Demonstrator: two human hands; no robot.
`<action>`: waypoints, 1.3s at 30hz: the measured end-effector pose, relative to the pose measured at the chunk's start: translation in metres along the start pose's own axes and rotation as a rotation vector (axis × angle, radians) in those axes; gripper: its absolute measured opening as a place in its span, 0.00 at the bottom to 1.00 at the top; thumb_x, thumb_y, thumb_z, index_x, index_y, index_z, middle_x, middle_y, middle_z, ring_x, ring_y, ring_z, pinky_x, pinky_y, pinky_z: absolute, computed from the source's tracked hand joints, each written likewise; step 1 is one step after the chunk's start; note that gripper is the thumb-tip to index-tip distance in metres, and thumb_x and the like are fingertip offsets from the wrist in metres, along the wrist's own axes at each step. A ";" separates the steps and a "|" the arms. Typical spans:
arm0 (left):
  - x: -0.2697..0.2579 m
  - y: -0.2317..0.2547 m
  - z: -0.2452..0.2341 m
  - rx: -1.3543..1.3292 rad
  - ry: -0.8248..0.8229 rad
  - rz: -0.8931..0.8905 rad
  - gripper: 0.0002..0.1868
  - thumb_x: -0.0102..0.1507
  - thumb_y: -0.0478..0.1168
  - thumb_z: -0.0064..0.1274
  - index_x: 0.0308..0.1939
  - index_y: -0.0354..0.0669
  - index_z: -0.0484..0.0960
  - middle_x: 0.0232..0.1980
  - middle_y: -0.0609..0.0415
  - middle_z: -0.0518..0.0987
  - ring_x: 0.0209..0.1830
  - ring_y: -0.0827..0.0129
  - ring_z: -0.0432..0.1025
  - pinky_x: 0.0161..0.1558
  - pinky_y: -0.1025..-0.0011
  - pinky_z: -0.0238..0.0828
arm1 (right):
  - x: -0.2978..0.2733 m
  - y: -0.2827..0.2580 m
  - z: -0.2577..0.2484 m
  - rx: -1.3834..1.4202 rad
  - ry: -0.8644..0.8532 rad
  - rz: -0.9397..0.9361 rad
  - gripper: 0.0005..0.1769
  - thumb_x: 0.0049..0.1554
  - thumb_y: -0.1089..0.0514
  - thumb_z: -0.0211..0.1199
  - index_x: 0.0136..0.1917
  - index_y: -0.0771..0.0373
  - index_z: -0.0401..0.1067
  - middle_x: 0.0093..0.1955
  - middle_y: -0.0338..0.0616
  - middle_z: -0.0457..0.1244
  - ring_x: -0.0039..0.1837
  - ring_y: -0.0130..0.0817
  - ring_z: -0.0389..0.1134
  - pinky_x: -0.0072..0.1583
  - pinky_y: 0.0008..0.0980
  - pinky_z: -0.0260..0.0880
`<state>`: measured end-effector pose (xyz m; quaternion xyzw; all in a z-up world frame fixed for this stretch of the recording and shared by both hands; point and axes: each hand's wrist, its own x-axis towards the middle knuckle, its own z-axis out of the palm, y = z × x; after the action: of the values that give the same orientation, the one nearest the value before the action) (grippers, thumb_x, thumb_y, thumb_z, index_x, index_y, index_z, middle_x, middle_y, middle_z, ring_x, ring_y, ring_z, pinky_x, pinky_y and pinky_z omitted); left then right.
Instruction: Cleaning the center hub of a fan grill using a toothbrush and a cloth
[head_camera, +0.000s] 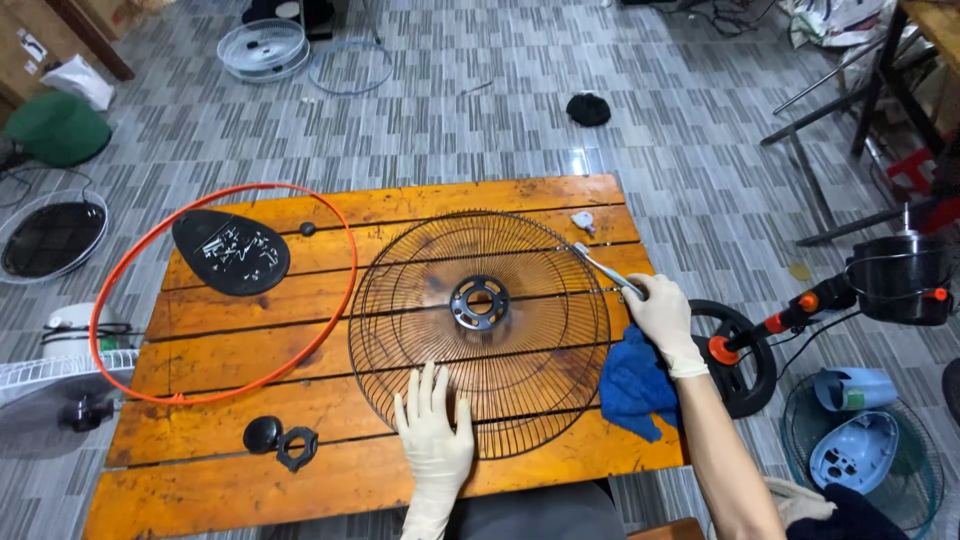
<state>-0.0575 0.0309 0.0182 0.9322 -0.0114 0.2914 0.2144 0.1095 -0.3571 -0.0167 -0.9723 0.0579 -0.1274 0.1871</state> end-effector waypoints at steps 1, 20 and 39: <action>0.000 0.000 -0.001 -0.003 0.004 0.005 0.27 0.65 0.48 0.48 0.68 0.48 0.73 0.74 0.52 0.70 0.76 0.55 0.61 0.74 0.49 0.52 | 0.000 -0.001 -0.005 -0.001 0.007 0.001 0.20 0.59 0.45 0.64 0.60 0.53 0.78 0.51 0.49 0.69 0.57 0.52 0.69 0.56 0.51 0.68; -0.003 0.009 -0.004 -0.181 -0.114 0.000 0.27 0.63 0.49 0.52 0.67 0.51 0.75 0.75 0.54 0.69 0.78 0.54 0.58 0.76 0.49 0.44 | -0.106 0.006 -0.078 0.376 -0.174 0.276 0.21 0.53 0.49 0.68 0.58 0.58 0.75 0.68 0.43 0.67 0.72 0.35 0.65 0.74 0.34 0.57; 0.041 0.159 -0.033 -0.820 -0.468 0.393 0.38 0.60 0.63 0.53 0.64 0.38 0.75 0.66 0.43 0.76 0.66 0.54 0.72 0.61 0.57 0.65 | -0.167 -0.059 -0.231 0.941 -0.011 0.105 0.07 0.55 0.61 0.65 0.45 0.68 0.74 0.47 0.51 0.72 0.50 0.36 0.73 0.55 0.30 0.72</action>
<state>-0.0648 -0.0958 0.1278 0.7920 -0.3478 0.0815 0.4952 -0.1099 -0.3563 0.1753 -0.7783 0.0418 -0.1249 0.6139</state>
